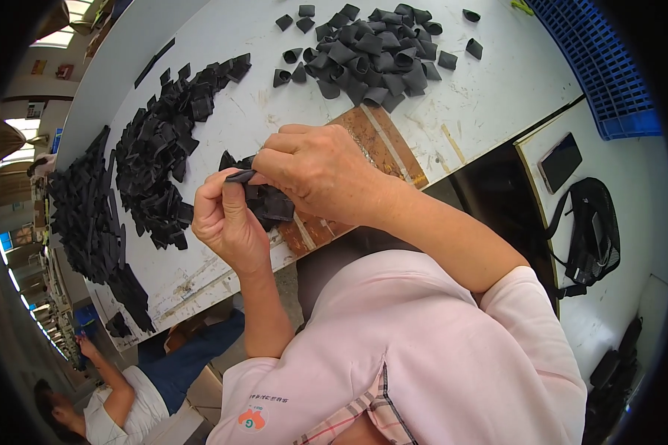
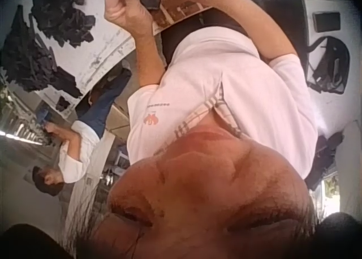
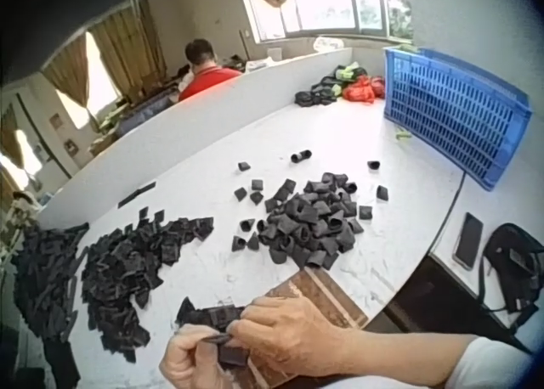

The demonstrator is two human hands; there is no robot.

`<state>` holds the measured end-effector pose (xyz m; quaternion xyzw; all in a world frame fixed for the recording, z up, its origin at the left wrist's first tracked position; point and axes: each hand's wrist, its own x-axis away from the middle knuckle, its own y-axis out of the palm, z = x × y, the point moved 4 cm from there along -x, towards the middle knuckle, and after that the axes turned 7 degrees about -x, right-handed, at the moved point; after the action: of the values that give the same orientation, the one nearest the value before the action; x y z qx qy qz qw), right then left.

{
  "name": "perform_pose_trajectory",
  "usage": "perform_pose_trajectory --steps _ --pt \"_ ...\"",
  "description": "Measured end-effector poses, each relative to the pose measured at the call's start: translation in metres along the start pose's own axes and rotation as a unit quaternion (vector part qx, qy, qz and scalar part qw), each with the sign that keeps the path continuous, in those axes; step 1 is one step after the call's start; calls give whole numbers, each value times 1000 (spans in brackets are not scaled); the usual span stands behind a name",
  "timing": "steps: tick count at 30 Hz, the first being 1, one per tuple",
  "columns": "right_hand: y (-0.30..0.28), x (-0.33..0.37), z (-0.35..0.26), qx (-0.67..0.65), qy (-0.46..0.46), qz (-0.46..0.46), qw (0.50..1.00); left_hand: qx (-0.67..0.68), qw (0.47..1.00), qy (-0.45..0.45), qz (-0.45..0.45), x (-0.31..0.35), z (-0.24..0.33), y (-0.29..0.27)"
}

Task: The recorder is assembling small black foam padding components by folding and adhering them to a base strip on a manufacturing table.

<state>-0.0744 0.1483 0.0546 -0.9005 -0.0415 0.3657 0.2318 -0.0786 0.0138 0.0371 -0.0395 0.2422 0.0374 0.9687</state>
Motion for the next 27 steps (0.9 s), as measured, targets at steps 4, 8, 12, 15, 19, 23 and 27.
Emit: perform_pose_trajectory --steps 4,8,12,15,19,23,27 --pt "7 5 9 -19 -11 45 999 -28 999 5 -18 2 1 -1" --pt "21 46 36 28 55 -43 997 -95 995 37 -24 3 3 -4" --pt "14 62 39 -33 101 -24 994 -100 992 68 -27 2 4 0" --pt "-5 39 25 -97 102 39 989 -71 996 45 -4 -1 7 3" --pt "-12 14 10 -110 100 8 989 -89 993 55 -58 -3 8 3" --pt "-5 5 2 -24 15 -10 1000 -87 994 43 -49 -3 3 2" --pt "2 3 0 8 18 -30 999 -39 998 52 -24 -3 -4 0"
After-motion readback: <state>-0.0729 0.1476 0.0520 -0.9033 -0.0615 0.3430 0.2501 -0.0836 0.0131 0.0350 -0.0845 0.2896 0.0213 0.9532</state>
